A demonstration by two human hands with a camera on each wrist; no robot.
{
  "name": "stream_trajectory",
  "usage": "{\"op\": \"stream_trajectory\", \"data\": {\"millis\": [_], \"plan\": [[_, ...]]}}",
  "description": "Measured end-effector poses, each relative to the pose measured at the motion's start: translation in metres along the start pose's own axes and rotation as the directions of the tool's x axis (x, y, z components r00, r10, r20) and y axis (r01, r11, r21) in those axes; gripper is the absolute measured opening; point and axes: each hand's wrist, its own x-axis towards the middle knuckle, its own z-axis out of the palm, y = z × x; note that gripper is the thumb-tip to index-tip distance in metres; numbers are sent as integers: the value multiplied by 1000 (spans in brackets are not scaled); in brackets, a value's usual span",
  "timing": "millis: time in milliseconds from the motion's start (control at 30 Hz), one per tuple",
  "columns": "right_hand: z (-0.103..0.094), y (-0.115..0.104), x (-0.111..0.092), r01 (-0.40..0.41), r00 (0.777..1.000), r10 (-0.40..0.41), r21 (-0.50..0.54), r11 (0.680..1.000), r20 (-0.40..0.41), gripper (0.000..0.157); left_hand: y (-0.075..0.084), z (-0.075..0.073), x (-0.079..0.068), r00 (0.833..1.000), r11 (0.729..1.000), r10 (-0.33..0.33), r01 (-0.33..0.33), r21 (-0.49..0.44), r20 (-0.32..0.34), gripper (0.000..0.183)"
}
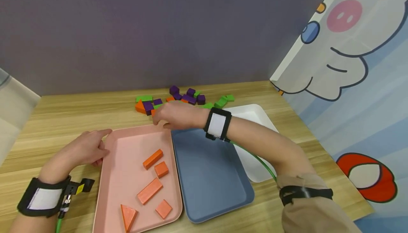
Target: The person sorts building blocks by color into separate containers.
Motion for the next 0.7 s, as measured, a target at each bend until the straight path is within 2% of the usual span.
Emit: {"op": "stream_trajectory", "data": {"millis": [133, 267, 433, 700], "plan": [[13, 39, -1, -124, 992, 124, -28, 992, 3, 28, -1, 0, -1, 1000, 1000, 0, 0, -19, -2, 69], [24, 64, -5, -212, 977, 213, -62, 975, 15, 27, -1, 1, -2, 1000, 1000, -5, 5, -19, -2, 68], [34, 80, -7, -235, 971, 238, -84, 968, 23, 21, 0, 0, -2, 1000, 1000, -13, 13, -17, 1, 68], [44, 90, -5, -261, 958, 267, -66, 963, 101, 5, 0, -1, -1, 1000, 1000, -22, 22, -3, 2, 68]]}}
